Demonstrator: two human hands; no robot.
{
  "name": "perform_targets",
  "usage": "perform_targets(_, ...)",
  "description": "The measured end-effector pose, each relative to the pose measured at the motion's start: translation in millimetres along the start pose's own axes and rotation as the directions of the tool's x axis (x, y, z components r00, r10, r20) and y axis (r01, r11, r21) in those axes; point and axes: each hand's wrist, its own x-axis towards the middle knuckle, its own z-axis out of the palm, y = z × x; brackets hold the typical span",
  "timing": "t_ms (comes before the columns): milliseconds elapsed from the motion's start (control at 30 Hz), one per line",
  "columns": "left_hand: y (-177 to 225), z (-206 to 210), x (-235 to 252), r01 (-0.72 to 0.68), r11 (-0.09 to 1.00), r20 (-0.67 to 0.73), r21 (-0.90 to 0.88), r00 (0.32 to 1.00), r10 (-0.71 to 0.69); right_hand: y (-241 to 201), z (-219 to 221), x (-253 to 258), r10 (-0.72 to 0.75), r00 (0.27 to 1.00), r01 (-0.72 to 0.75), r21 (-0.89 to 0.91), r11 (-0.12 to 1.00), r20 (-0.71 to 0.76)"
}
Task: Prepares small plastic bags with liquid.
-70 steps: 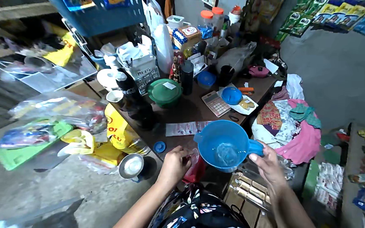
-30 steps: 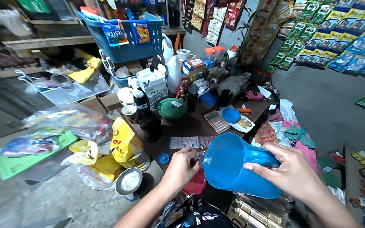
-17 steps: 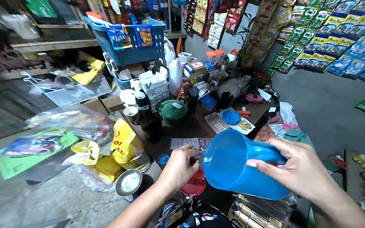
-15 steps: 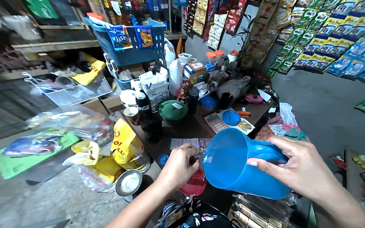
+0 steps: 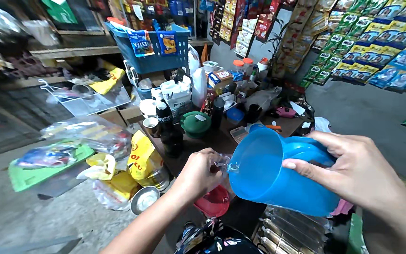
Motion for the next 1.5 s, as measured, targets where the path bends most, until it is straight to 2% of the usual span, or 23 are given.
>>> perform_targets(433,3,-11,-3,-0.029,0.999,-0.045,-0.022,0.999,0.028,-4,-12,14,-0.043,0.999,0.043,0.012,0.999,-0.008)
perform_targets(833,11,-20,6,0.034,0.999,-0.015,0.024,0.999,-0.034,0,-13,19,-0.082,0.997,0.082,0.003,0.997,-0.006)
perform_targets(933,13,-21,7,0.022,0.999,-0.005,0.029,1.000,-0.022,-1,-13,17,-0.073,0.997,0.073,0.057,0.996,-0.004)
perform_targets(1167,17,-22,9,0.024,0.999,-0.009,0.034,1.000,-0.024,0,-14,15,-0.048,0.999,0.048,0.010,0.999,-0.008)
perform_targets(1333,23,-25,10,0.088,0.995,0.023,0.055,0.996,-0.090,1,-15,12,-0.034,0.999,0.034,0.000,0.999,-0.021)
perform_targets(1500,22,-24,8,0.068,0.996,0.044,0.057,0.997,-0.070,3,-14,9,-0.028,0.999,0.029,0.031,0.999,-0.032)
